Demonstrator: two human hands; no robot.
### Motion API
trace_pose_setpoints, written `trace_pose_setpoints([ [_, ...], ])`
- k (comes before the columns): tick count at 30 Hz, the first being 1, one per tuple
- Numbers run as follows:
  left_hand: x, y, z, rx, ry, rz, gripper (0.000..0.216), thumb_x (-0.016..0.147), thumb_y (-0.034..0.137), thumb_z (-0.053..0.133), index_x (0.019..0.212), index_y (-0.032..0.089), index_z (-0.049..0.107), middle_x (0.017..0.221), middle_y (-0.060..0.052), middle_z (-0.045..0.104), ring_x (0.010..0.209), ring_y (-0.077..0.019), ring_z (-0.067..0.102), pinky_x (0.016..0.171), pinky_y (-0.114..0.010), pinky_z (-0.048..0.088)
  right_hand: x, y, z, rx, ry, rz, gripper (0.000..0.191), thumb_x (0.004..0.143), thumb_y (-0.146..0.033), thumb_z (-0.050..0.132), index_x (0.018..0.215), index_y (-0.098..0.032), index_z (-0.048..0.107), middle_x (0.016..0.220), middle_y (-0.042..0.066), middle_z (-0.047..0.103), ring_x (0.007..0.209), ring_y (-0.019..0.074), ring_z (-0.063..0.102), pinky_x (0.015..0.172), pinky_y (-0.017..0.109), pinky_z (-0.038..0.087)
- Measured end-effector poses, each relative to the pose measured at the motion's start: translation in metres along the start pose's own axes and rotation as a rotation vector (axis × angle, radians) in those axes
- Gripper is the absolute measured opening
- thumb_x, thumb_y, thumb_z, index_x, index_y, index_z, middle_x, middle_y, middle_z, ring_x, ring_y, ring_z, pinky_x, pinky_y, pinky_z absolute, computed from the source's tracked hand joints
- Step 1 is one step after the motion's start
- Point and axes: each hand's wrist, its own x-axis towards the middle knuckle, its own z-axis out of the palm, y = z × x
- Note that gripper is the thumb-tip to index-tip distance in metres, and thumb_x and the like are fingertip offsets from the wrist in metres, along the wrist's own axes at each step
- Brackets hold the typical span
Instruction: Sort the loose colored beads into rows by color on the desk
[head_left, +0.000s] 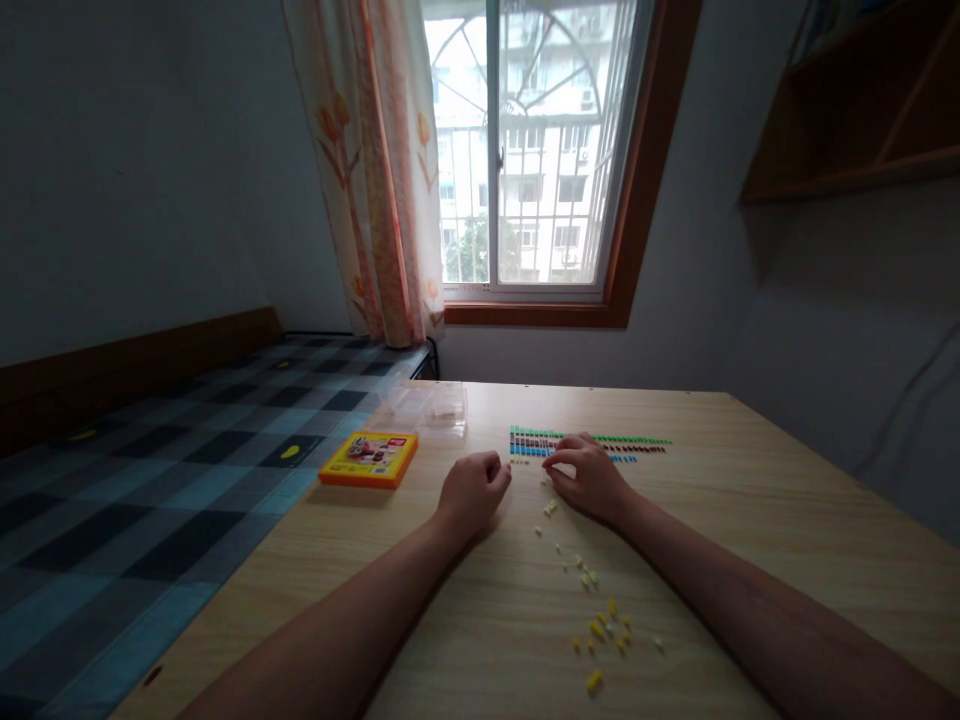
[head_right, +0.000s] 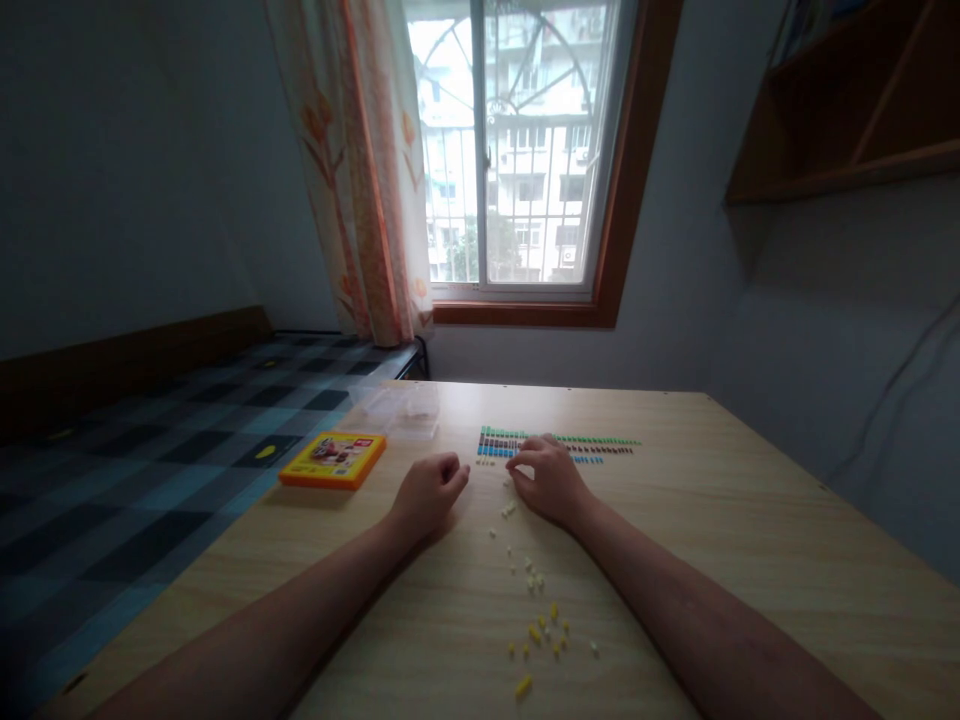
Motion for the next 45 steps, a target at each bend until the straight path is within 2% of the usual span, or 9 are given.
trace_pose_setpoints([
  [6, 0.000, 0.000, 0.001, -0.002, 0.011, 0.006, 0.033, 0.082, 0.033, 0.051, 0.054, 0.018, 0.044, 0.052, 0.003, 0.045, 0.053, -0.0103, 0.039, 0.055, -0.025, 0.023, -0.001, -0.007, -0.005, -0.006, -0.046, -0.037, 0.007, 0.076, -0.024, 0.070, 0.074, -0.027, 0.075, 0.090, 0.003, 0.067, 0.088, 0.0209, 0.056, 0.084, 0.036, 0.040],
  [15, 0.000, 0.001, 0.000, -0.002, 0.001, 0.003, 0.033, 0.081, 0.032, 0.052, 0.053, 0.018, 0.043, 0.052, 0.003, 0.044, 0.053, -0.0103, 0.039, 0.054, -0.026, 0.022, 0.001, -0.001, 0.000, -0.024, -0.039, -0.026, 0.012, 0.083, -0.024, 0.065, 0.079, -0.026, 0.076, 0.088, 0.004, 0.069, 0.087, 0.0204, 0.056, 0.084, 0.036, 0.042],
  [26, 0.000, 0.001, 0.000, 0.003, 0.002, 0.004, 0.032, 0.081, 0.032, 0.051, 0.053, 0.018, 0.044, 0.052, 0.004, 0.043, 0.053, -0.0103, 0.039, 0.055, -0.026, 0.023, 0.000, -0.003, -0.001, -0.021, -0.047, -0.023, 0.019, 0.077, -0.016, 0.064, 0.079, -0.028, 0.077, 0.093, 0.004, 0.069, 0.090, 0.0214, 0.056, 0.086, 0.038, 0.043],
  [30, 0.000, 0.000, 0.001, 0.005, 0.002, 0.008, 0.033, 0.082, 0.033, 0.051, 0.054, 0.018, 0.043, 0.052, 0.004, 0.044, 0.053, -0.0100, 0.038, 0.054, -0.025, 0.022, 0.000, 0.003, 0.003, -0.096, -0.043, 0.020, 0.025, 0.079, -0.016, 0.061, 0.087, -0.032, 0.078, 0.110, 0.004, 0.068, 0.106, 0.0245, 0.055, 0.093, 0.043, 0.041],
  [35, 0.000, -0.001, 0.001, 0.000, 0.003, 0.013, 0.033, 0.082, 0.033, 0.051, 0.054, 0.017, 0.042, 0.052, 0.004, 0.044, 0.052, -0.0096, 0.037, 0.054, -0.025, 0.022, 0.003, 0.001, 0.006, -0.173, -0.078, 0.026, 0.027, 0.083, -0.020, 0.060, 0.098, -0.034, 0.077, 0.140, 0.006, 0.051, 0.136, 0.0334, 0.034, 0.105, 0.056, 0.030],
  [42, 0.000, 0.001, 0.001, -0.003, 0.007, 0.020, 0.033, 0.082, 0.032, 0.051, 0.053, 0.017, 0.042, 0.051, 0.004, 0.044, 0.052, -0.0095, 0.037, 0.054, -0.025, 0.022, 0.005, -0.001, 0.008, -0.169, -0.112, 0.036, 0.036, 0.084, -0.015, 0.058, 0.109, -0.036, 0.073, 0.148, 0.006, 0.044, 0.141, 0.0346, 0.029, 0.108, 0.061, 0.026],
  [45, 0.000, 0.001, 0.001, 0.007, 0.009, 0.023, 0.033, 0.082, 0.032, 0.051, 0.053, 0.017, 0.042, 0.052, 0.004, 0.044, 0.052, -0.0094, 0.037, 0.054, -0.025, 0.021, 0.005, -0.001, 0.008, -0.167, -0.122, 0.037, 0.033, 0.085, -0.018, 0.057, 0.107, -0.035, 0.074, 0.148, 0.006, 0.043, 0.141, 0.0354, 0.028, 0.109, 0.061, 0.025],
])
